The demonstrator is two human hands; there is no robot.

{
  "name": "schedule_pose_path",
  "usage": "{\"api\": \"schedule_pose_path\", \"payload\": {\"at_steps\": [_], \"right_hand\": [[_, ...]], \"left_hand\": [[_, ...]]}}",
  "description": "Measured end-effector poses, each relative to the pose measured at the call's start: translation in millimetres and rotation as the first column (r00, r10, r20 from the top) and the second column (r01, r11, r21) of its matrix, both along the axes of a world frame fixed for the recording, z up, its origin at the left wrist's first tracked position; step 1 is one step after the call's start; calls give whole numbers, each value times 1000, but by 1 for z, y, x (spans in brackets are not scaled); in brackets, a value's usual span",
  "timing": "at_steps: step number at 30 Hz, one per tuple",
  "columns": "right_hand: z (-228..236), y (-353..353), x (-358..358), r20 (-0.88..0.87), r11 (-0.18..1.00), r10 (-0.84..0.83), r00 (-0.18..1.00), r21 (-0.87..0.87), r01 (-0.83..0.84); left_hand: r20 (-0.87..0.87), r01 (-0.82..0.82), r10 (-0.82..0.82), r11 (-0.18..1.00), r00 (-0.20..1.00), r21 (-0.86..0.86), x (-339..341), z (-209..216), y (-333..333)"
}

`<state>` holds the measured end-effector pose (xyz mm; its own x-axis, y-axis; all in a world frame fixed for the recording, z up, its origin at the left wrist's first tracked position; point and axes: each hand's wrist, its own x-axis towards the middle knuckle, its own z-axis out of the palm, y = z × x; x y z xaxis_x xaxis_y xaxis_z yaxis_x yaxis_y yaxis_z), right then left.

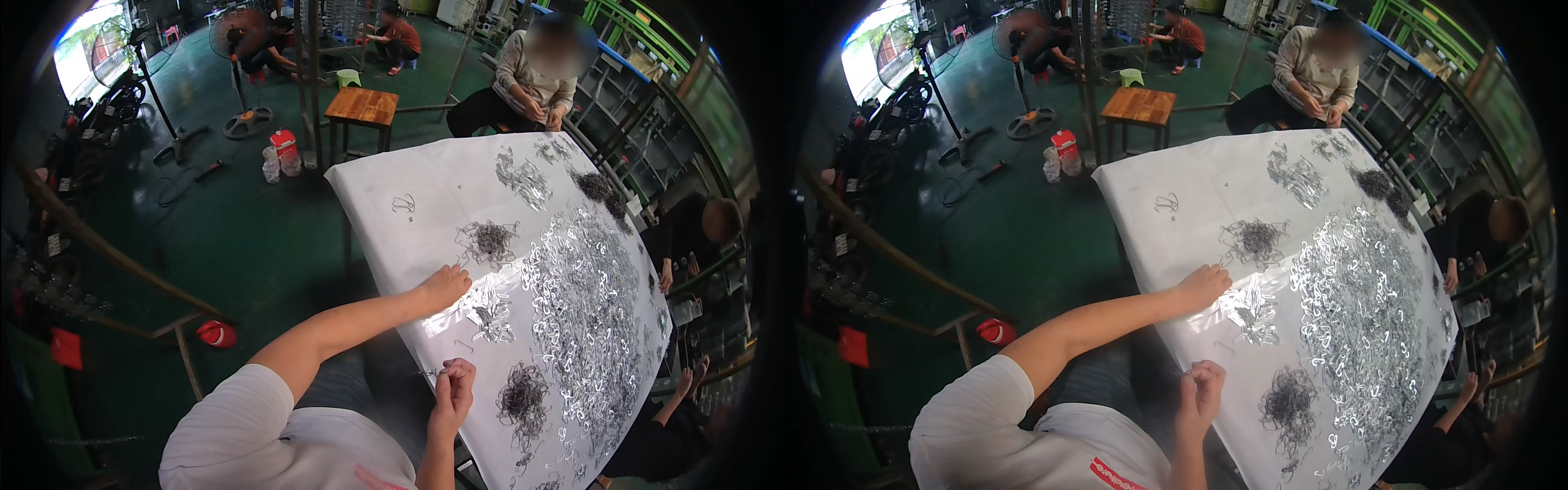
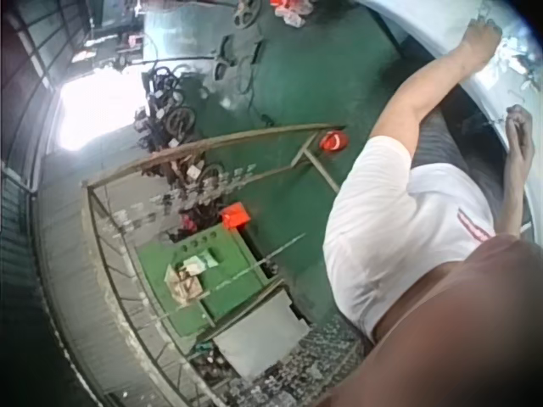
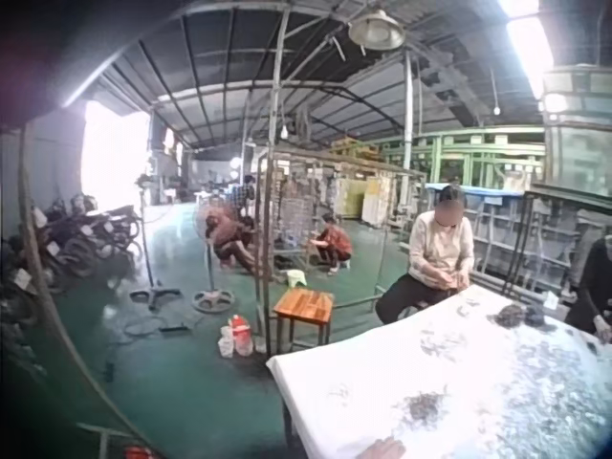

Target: The person repeatedly picks small metal hooks and S-shaped clips from a white table, links them together by hand, and places the assembled pieces onto a nearby metal rack. The person occasionally moves around the workspace to reach the rack.

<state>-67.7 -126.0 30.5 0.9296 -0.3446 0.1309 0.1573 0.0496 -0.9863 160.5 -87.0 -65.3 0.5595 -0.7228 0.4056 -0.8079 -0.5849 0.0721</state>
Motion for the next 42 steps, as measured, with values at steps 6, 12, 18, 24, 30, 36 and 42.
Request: {"api": "schedule_pose_path", "payload": {"at_steps": [6, 12, 18, 24, 30, 36, 42], "right_hand": [[-2, 0, 0, 27, 994, 4, 1000, -111, -1], [-10, 5, 0, -6, 999, -15, 1000, -36, 15], [-9, 6, 4, 5, 993, -16, 1000, -114, 16], [-7, 11, 9, 50, 987, -20, 999, -158, 28], [-6, 14, 12, 50, 980, -24, 998, -195, 34], [-6, 19, 14, -7, 987, 20, 1000, -157, -21], [-5, 17, 22, -35, 986, 100, 994, -134, -103]], "left_hand": [[-537, -225, -87, 844, 839, -487, -3, 18, 7], [-798, -415, -341, 713, 497, -564, -56, 63, 34], [-837, -520, -480, 661, 261, -541, -126, 111, 79], [-821, -535, -499, 630, 277, -563, -141, 123, 94], [-825, -533, -477, 633, 302, -561, -145, 122, 98], [-780, -603, -571, 536, 256, -591, -144, 119, 103], [-821, -625, -514, 562, 250, -542, -141, 123, 113]]}}
